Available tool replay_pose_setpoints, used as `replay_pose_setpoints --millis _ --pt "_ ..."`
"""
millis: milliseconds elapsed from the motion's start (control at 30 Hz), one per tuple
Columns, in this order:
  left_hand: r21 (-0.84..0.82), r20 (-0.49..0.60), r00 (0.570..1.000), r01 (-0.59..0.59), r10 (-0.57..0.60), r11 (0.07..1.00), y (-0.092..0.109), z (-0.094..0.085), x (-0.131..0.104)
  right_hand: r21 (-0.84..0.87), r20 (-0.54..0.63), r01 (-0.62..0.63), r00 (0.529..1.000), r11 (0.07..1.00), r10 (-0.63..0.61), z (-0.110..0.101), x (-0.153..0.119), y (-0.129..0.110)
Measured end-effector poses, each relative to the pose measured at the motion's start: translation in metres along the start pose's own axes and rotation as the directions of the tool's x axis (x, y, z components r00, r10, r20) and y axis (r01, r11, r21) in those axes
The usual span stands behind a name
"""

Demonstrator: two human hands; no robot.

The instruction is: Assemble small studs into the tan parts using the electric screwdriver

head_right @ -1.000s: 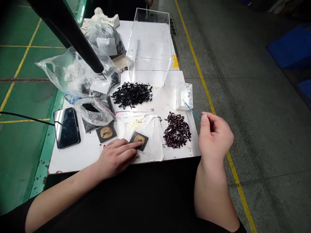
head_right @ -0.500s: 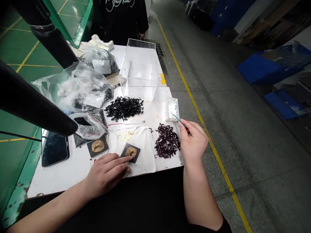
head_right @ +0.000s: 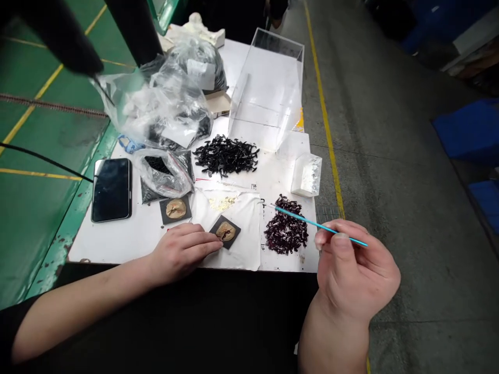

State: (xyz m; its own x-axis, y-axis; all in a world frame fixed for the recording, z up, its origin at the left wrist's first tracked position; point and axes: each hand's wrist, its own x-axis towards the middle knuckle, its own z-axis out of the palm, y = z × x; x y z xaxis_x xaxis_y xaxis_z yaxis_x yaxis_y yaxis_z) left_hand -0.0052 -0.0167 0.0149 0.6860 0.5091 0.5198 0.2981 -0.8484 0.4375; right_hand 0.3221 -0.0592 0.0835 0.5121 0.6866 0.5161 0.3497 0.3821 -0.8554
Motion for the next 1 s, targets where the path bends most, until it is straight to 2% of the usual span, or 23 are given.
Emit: replay_pose_setpoints --millis 167,233,333,433,700,1000 --pt "0.106 0.030 0.999 0.041 -0.045 0.994 0.001 0.001 -0.001 -0.074 0.138 -0.147 0.978 0.986 0.156 0.002 -0.025 0.002" --pt "0.127 0.053 0.997 0.049 -0.056 0.991 0.002 0.000 0.000 -0.097 0.201 -0.179 0.960 0.979 0.196 0.003 -0.031 0.003" --pt "0.150 0.112 0.991 0.057 -0.074 0.987 0.003 -0.001 0.001 -0.147 0.236 -0.193 0.946 0.970 0.224 0.004 -0.034 0.005" --pt "0.169 0.162 0.983 0.057 -0.085 0.984 0.005 -0.002 0.001 -0.176 0.251 -0.189 0.940 0.966 0.230 0.006 -0.035 0.007" --pt "0.206 0.183 0.980 0.035 -0.074 0.978 0.003 0.002 0.000 -0.146 0.283 -0.192 0.932 0.971 0.227 0.009 -0.037 0.011" --pt "0.212 0.180 0.981 0.026 -0.066 0.977 0.003 0.005 0.000 -0.085 0.306 -0.107 0.943 0.991 0.129 0.013 -0.038 0.018"
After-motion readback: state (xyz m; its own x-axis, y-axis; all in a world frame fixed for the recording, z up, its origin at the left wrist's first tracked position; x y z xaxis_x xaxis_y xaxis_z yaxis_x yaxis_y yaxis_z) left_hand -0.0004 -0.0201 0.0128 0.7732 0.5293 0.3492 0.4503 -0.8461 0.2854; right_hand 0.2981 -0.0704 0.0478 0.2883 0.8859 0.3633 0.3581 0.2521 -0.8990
